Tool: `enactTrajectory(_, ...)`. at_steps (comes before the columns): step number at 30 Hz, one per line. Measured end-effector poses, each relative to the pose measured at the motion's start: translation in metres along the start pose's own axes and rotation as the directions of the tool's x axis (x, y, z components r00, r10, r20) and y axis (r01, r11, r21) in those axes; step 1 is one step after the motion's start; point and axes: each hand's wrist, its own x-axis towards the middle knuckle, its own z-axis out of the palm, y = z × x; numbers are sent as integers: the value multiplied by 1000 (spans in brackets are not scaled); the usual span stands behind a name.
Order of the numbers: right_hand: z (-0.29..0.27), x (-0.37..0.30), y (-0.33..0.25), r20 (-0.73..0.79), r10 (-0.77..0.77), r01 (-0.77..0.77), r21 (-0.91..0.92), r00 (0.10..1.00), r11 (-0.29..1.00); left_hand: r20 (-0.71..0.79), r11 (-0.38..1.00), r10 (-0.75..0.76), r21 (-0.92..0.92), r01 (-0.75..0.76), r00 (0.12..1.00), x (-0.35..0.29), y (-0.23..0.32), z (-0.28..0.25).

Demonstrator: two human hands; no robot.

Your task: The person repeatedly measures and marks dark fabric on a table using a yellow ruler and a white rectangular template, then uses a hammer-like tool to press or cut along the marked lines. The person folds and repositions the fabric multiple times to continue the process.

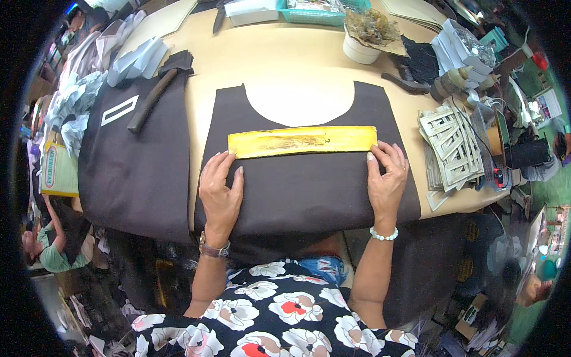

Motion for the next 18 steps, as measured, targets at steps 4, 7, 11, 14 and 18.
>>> enactTrajectory(4, 0, 0, -1, 7, 18, -18, 25, 1000, 1000, 21, 999, 5, 44, -6, 1000, 1, 3, -2)
enactTrajectory(7, 1, 0, -1, 1, 5, -5, 6, 1000, 1000, 12, 998, 14, 62, -15, 1000, 1, 3, -2)
enactTrajectory(11, -1, 0, 1, -5, -9, 9, 8, 1000, 1000, 15, 998, 19, 66, -20, 1000, 2, 6, -2)
enactTrajectory(14, 0, 2, 1, -11, -22, 22, -8, 1000, 1000, 9, 997, 29, 75, -29, 1000, 3, 5, -1)
enactTrajectory(18, 1, 0, -4, -35, -23, 23, 13, 999, 1000, 30, 984, 62, 166, -66, 998, 0, 5, 0)
